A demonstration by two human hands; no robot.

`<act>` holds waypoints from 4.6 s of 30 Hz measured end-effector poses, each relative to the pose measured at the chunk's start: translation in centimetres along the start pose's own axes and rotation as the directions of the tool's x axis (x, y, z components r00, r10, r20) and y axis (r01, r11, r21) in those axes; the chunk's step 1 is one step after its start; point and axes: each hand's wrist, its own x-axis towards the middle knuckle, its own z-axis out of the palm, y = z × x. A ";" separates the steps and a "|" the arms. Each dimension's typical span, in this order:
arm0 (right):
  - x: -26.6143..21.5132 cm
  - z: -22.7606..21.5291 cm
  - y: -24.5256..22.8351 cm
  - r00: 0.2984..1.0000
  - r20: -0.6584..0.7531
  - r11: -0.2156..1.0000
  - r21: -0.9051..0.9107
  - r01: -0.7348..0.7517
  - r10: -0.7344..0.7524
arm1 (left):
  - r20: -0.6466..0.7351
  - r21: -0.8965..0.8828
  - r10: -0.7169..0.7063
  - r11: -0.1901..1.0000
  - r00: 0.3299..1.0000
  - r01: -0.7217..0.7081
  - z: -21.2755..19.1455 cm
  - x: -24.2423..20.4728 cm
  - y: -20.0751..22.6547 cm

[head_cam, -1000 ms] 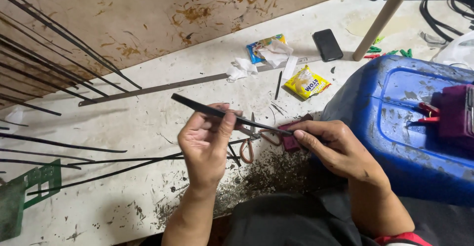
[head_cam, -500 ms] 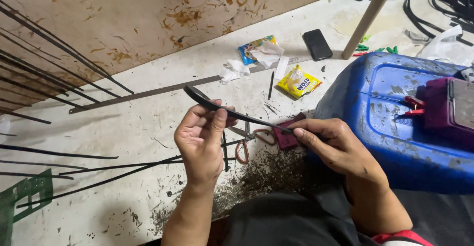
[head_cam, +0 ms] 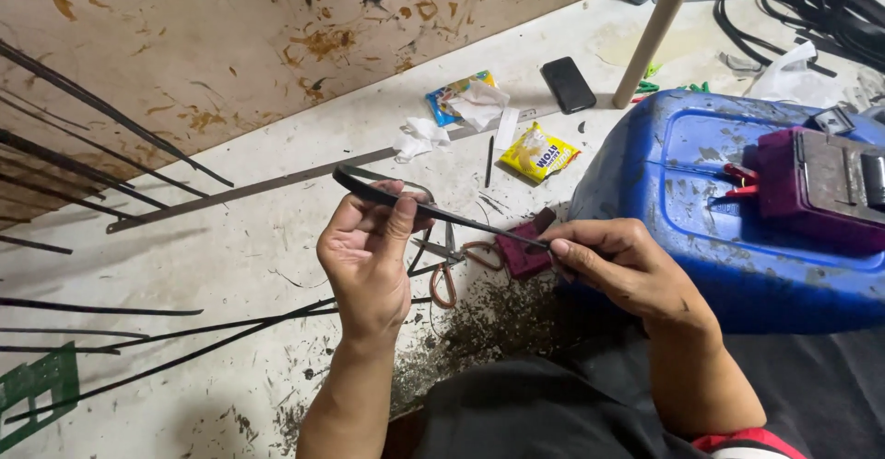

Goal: The person cuts a black cable with scissors, then rubs it against a small device on a blue container. They hang the cable on a wall rack using a clothespin, then repeat the process with another cable.

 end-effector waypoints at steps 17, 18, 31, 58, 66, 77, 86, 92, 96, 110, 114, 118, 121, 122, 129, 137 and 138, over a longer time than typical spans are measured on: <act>-2.3 -0.2 -0.1 0.998 -0.049 0.987 0.155 0.050 -0.043 | 0.127 -0.026 -0.040 0.999 0.991 0.044 1.5 -1.3 -0.5; -2.3 0.0 -0.1 0.998 -0.049 0.980 0.192 0.057 -0.048 | 0.182 -0.031 -0.060 0.997 0.981 0.067 1.8 -1.7 -0.7; -5.2 -1.4 1.7 0.970 -0.241 0.917 0.396 0.056 0.044 | 0.193 -0.115 -0.059 0.990 0.979 0.083 3.1 -2.4 -3.0; -6.6 -18.8 -8.5 0.964 -0.027 0.801 -0.562 0.205 -0.266 | 0.456 0.299 0.129 0.910 0.881 -0.288 15.6 -5.1 -6.7; -6.6 -23.6 -9.8 0.896 0.218 0.347 -0.866 0.360 -0.386 | 0.897 0.120 0.093 0.889 0.431 -0.441 24.6 -0.1 -6.9; -6.4 -26.9 -7.0 0.970 -0.033 0.685 -0.713 0.146 -0.241 | 0.940 0.139 0.090 0.778 0.328 -0.612 26.9 0.8 -7.0; -5.7 -28.3 -4.2 0.976 -0.219 0.988 -0.152 -0.040 0.006 | 0.928 0.200 0.002 0.841 0.373 -0.502 27.0 0.1 -8.0; -6.1 -27.4 -5.2 0.967 -0.142 0.823 -0.560 0.099 -0.212 | 0.919 0.195 0.015 0.852 0.394 -0.486 27.1 -0.5 -8.6; -6.5 -27.5 -4.8 0.940 0.030 0.591 -0.771 0.238 -0.339 | 0.922 0.184 0.046 0.823 0.385 -0.538 27.2 -0.8 -8.6; -6.4 -27.2 -4.1 0.933 0.183 0.400 -0.865 0.302 -0.309 | 0.926 0.195 0.067 0.757 0.371 -0.623 26.8 -0.8 -9.8; -6.3 -27.1 -3.9 0.918 0.190 0.399 -0.856 0.328 -0.347 | 0.922 0.212 0.054 0.758 0.384 -0.617 26.7 -0.5 -9.6; -6.2 -27.0 -3.3 0.899 0.214 0.354 -0.865 0.356 -0.381 | 0.924 0.208 0.056 0.755 0.378 -0.621 26.6 -0.4 -10.0; -6.3 -27.0 -3.2 0.890 0.223 0.344 -0.863 0.370 -0.398 | 0.927 0.208 0.056 0.746 0.372 -0.632 26.6 -0.4 -10.1; -6.3 -27.1 -3.1 0.885 0.232 0.335 -0.863 0.379 -0.404 | 0.928 0.209 0.053 0.745 0.369 -0.633 26.7 -0.4 -10.1; -6.9 -27.3 -3.1 0.878 0.232 0.296 -0.879 0.373 -0.418 | 0.952 0.170 0.049 0.736 0.302 -0.655 27.2 -0.3 -10.3; -8.7 -28.6 -2.9 0.869 0.222 0.250 -0.900 0.357 -0.442 | 0.985 0.021 0.099 0.741 0.140 -0.671 29.2 0.0 -11.7; -8.9 -28.8 -2.9 0.873 0.211 0.237 -0.910 0.340 -0.440 | 0.986 -0.002 0.110 0.755 0.123 -0.656 29.5 0.1 -11.8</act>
